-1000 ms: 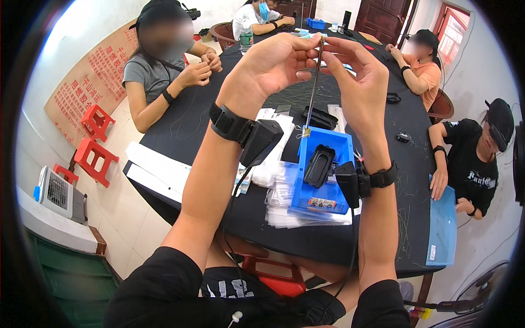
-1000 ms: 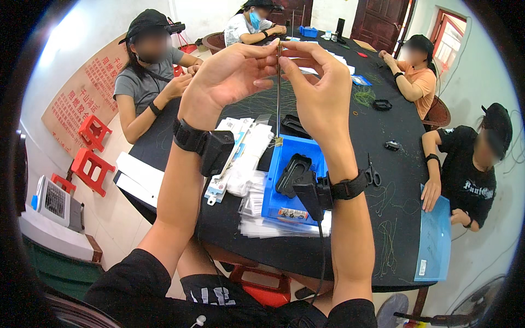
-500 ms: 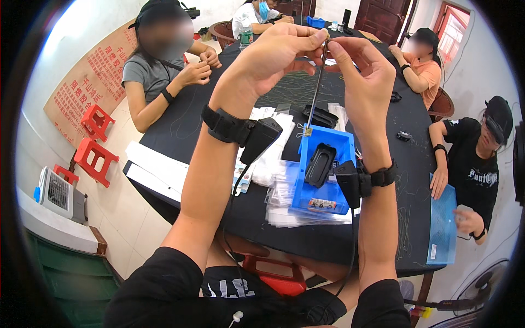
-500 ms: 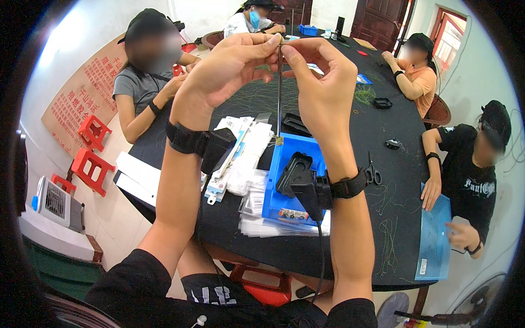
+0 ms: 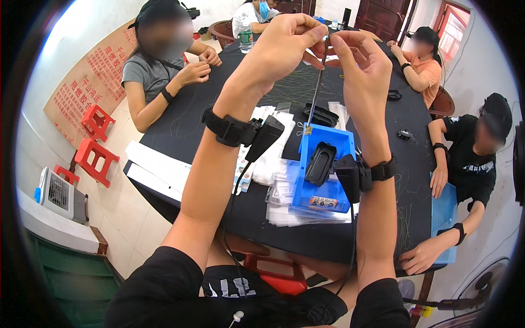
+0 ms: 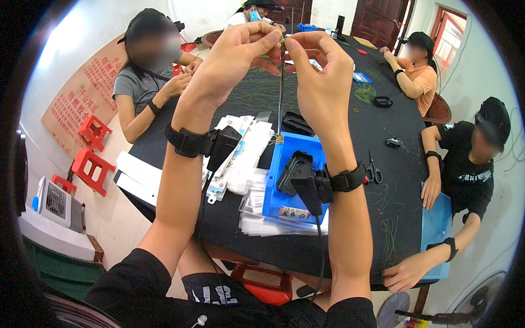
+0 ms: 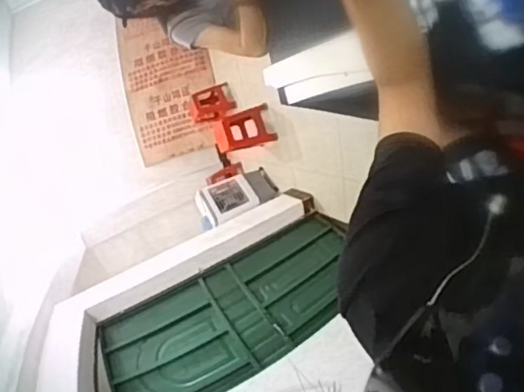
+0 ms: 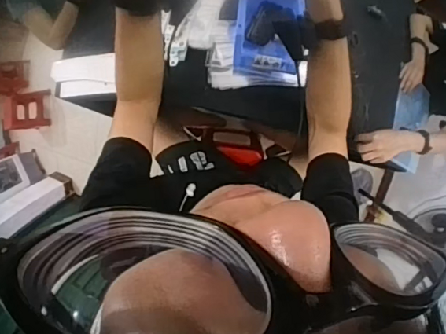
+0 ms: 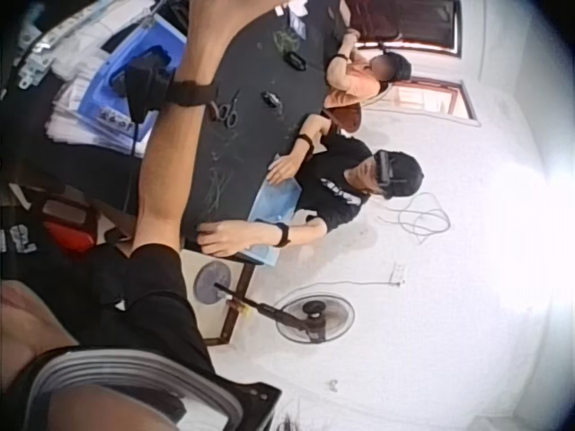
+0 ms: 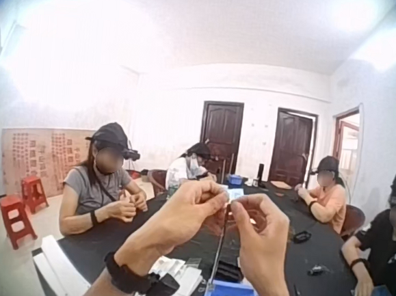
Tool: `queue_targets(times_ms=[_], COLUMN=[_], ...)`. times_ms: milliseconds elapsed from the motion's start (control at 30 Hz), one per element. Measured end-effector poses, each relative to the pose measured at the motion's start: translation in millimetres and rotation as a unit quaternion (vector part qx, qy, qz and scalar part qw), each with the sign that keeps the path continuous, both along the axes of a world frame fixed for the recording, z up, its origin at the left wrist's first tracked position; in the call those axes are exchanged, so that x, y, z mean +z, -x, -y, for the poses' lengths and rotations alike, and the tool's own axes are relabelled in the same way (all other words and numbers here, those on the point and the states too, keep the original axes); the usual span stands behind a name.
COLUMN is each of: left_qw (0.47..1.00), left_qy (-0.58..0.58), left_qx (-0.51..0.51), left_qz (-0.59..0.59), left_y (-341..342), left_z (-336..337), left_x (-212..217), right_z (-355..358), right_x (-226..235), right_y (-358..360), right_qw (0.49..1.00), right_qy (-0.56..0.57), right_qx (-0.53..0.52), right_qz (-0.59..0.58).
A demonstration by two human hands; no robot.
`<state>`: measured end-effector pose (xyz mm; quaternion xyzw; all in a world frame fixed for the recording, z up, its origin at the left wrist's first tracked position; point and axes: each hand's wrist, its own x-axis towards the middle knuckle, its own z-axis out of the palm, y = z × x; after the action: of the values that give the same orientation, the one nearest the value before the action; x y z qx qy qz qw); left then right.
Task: The recorder is assembling small fishing lures or components, using pliers and scissors to attach parts to fishing line at a workshop table.
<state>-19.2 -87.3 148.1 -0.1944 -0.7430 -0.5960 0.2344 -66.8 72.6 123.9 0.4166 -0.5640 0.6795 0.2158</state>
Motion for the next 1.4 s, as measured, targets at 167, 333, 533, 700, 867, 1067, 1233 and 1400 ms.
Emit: queue_targets(times_ms=[167, 333, 533, 700, 867, 1067, 1233, 1400], left_qw=[0.995, 0.967, 0.947, 0.948, 0.947, 0.944, 0.942, 0.943], left_qy=[-0.061, -0.171, -0.216, -0.217, -0.222, -0.226, -0.212, -0.205], left_qx=[-0.05, -0.154, -0.184, -0.172, -0.165, -0.167, -0.188, -0.186], left_qz=[0.056, 0.112, 0.148, 0.155, 0.165, 0.172, 0.18, 0.186], left_y=[-2.0, 0.6, 1.2, 0.5, 0.0, -1.6, 2.2, 3.1], left_z=[7.6, 17.6, 22.9, 22.5, 22.6, 24.2, 28.5, 29.5], left_x=[-0.3, -2.8, -3.2, -3.1, -2.4, -3.0, -4.4, -4.7], right_z=[2.1, 2.3, 4.4, 4.0, 4.5, 4.4, 5.0, 5.3], right_x=[-0.7, -1.8, -2.6, -2.6, -2.9, -3.5, -3.5, -3.5], right_y=[0.3, -0.4, -1.4, -1.8, -1.1, -0.7, -1.1, -1.9], right_qw=[1.0, 1.0, 0.999, 0.999, 0.999, 0.999, 0.999, 0.999], right_qy=[-0.019, -0.024, -0.027, -0.031, -0.026, -0.031, -0.034, -0.035], right_qx=[0.003, 0.005, 0.012, 0.015, 0.019, 0.013, 0.016, 0.019], right_qz=[0.001, -0.01, -0.017, -0.018, -0.017, -0.017, -0.015, -0.014])
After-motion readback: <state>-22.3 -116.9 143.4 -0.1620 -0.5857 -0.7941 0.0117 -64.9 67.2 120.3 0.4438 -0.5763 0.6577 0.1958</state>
